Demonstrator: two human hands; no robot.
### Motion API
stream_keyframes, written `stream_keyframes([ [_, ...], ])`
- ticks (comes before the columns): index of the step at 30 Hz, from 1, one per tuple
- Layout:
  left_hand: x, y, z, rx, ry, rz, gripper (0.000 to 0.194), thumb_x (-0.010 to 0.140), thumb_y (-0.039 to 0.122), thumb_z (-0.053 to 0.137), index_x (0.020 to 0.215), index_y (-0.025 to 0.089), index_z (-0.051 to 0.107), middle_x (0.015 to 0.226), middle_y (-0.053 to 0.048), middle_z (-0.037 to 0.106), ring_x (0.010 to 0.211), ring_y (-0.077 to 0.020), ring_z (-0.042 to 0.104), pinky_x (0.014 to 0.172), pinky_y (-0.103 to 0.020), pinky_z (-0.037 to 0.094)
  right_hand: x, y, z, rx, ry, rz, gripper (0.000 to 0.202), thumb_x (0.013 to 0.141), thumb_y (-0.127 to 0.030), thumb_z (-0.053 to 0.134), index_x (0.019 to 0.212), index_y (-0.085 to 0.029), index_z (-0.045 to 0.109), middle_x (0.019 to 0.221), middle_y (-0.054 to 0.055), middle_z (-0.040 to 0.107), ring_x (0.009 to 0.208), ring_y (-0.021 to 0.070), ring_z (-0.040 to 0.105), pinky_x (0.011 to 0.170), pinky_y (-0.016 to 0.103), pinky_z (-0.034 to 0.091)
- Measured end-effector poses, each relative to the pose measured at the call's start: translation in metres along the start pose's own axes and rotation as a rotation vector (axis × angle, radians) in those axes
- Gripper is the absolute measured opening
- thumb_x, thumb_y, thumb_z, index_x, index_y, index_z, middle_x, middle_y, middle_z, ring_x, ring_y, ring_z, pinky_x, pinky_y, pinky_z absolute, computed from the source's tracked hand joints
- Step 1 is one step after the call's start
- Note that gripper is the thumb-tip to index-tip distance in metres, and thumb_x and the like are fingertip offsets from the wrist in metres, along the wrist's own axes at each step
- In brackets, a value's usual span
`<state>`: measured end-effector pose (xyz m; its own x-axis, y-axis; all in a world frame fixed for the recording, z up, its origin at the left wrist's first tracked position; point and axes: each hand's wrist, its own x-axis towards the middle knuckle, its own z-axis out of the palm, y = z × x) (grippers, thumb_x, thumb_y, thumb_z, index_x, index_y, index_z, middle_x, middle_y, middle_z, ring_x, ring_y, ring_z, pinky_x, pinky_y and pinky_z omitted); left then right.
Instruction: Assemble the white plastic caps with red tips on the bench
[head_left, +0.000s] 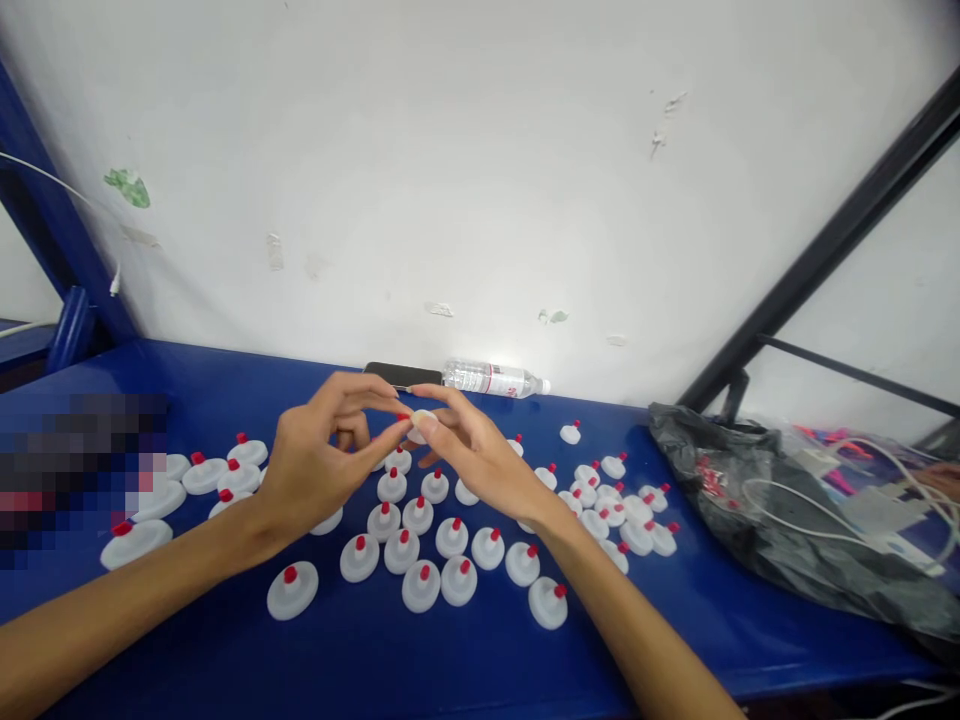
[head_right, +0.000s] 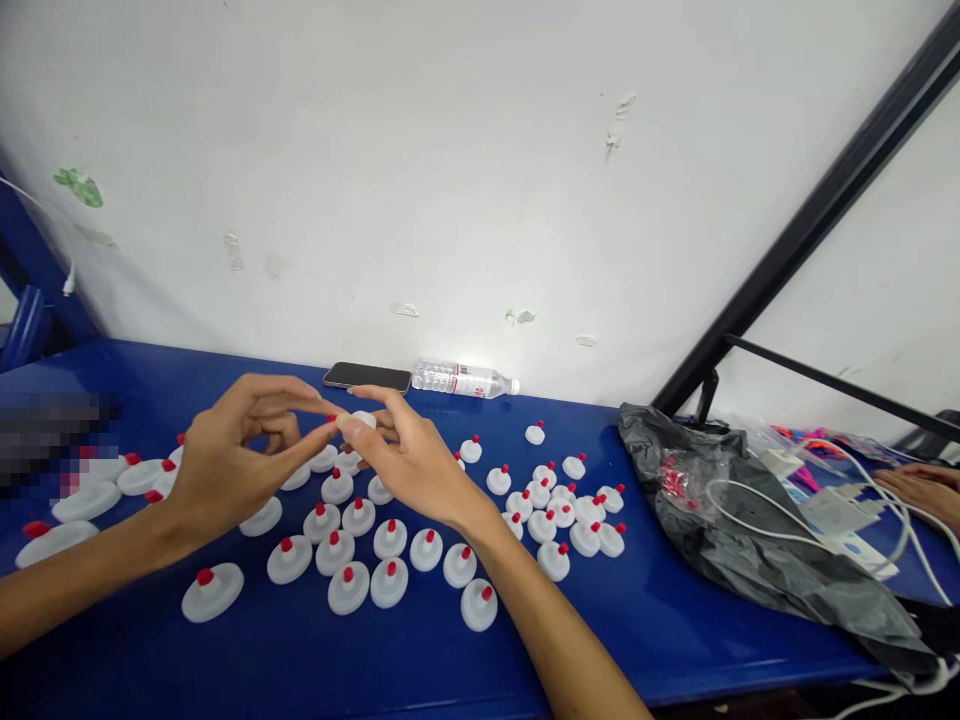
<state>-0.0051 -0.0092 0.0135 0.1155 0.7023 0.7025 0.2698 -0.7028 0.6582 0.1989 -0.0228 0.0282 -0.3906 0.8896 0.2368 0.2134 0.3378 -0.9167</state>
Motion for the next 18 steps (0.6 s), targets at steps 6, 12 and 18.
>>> stream_keyframes([
  [6,-0.0095,0.0013,0.0045,0.13,-0.032,0.257,0.017,0.093,0.025,0.078,0.105,0.027,0.065,0.051,0.016,0.056,0.037,-0.0049,0.05,0.044,-0.016,0.04,-0.0006,-0.0033,0.0037,0.059,-0.026,-0.026,0.037,0.104,-0.057,0.069,0.118,-0.025,0.081,0.105,0.005,0.08,0.095,0.023,0.077,0.087,0.038,0.062],
  [12,-0.0091,-0.0033,0.0027,0.166,-0.043,0.346,0.017,0.098,0.024,0.075,0.11,0.025,0.063,0.057,0.014,0.063,0.039,-0.0044,0.054,0.044,-0.013,0.04,0.0016,0.0001,0.0033,0.342,-0.109,0.035,0.043,0.088,-0.055,0.088,0.119,-0.025,0.085,0.098,0.004,0.082,0.095,0.0236,0.077,0.094,0.04,0.059],
  [18,-0.0103,-0.0035,0.0033,0.176,-0.106,0.375,0.007,0.104,0.026,0.069,0.11,0.025,0.067,0.061,0.013,0.068,0.039,-0.0031,0.056,0.045,-0.013,0.044,0.0024,0.0017,0.0014,0.376,-0.041,0.145,0.045,0.074,-0.047,0.099,0.111,-0.023,0.089,0.083,0.002,0.08,0.078,0.0183,0.074,0.079,0.032,0.057],
])
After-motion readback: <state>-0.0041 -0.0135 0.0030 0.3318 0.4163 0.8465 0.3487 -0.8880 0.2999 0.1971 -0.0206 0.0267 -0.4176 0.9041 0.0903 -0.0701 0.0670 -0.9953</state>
